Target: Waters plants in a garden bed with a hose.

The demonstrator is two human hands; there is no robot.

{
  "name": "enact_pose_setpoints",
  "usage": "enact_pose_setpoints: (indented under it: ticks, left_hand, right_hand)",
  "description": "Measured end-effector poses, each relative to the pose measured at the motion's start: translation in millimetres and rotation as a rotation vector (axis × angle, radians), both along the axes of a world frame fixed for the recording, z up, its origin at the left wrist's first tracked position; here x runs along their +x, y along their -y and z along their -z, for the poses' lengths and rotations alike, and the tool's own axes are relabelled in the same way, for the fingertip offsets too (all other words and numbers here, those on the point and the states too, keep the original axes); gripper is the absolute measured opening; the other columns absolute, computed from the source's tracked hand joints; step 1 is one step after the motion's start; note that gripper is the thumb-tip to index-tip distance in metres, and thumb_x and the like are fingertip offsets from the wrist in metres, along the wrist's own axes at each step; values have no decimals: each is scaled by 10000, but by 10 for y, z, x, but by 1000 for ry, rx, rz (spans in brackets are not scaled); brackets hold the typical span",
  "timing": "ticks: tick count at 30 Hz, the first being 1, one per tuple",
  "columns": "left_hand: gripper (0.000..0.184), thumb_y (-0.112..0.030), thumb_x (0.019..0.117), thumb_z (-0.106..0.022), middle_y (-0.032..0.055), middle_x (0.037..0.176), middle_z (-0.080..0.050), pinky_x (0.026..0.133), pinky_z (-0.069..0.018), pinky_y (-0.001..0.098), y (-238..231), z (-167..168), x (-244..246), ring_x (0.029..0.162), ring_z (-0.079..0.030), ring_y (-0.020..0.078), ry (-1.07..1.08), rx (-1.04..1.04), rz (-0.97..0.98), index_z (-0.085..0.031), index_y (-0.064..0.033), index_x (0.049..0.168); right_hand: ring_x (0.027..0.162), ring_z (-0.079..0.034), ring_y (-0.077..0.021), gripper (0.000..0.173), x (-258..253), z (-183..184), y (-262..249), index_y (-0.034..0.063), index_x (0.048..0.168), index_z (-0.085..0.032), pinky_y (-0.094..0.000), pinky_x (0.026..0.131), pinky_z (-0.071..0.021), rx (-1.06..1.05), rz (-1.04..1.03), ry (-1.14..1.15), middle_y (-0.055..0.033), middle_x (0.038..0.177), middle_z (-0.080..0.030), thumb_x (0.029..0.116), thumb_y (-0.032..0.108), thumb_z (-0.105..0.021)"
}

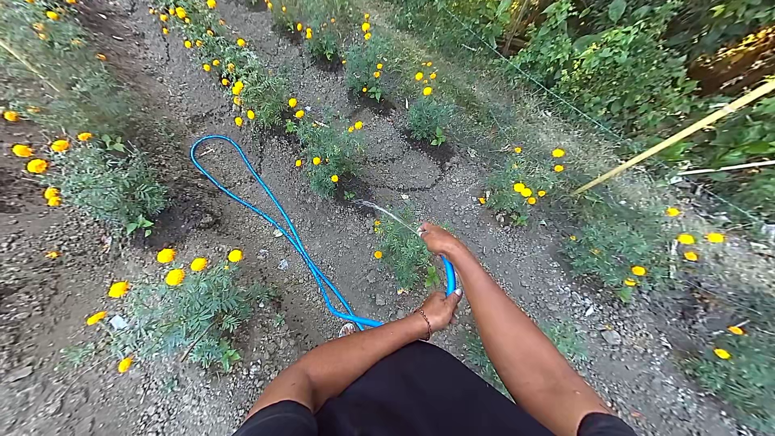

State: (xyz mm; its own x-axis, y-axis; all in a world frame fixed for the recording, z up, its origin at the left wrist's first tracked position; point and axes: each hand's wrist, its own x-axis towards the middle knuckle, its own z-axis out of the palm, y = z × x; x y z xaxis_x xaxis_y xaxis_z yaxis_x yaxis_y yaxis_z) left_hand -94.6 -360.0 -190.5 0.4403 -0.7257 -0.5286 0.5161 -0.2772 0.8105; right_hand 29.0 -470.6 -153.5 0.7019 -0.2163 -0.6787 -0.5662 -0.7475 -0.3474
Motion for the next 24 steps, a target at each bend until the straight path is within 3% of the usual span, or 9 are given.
enact_pose_setpoints:
  ticks: [9,24]
  left_hand:
    - [502,-428,1132,-277,-4,666,-501,520,-426,243,-42,-28,14,512,-474,88,5,-6,-16,-543,-41,957]
    - [478,-391,1136,-295,4,699,-494,564,-438,271,-109,-15,71,553,-478,101,104,-24,-78,-553,-22,976]
  right_hand:
    - [619,-446,-145,352,34,-26,-89,192,1427,-481,-328,572,-403,27,-5,9,-72,903,-511,1130,297,-324]
    - [638,-490,-185,355,82,-212,-232,183,1427,-494,-364,592,-435,84,11,223,-107,911,-551,1138,311,-333]
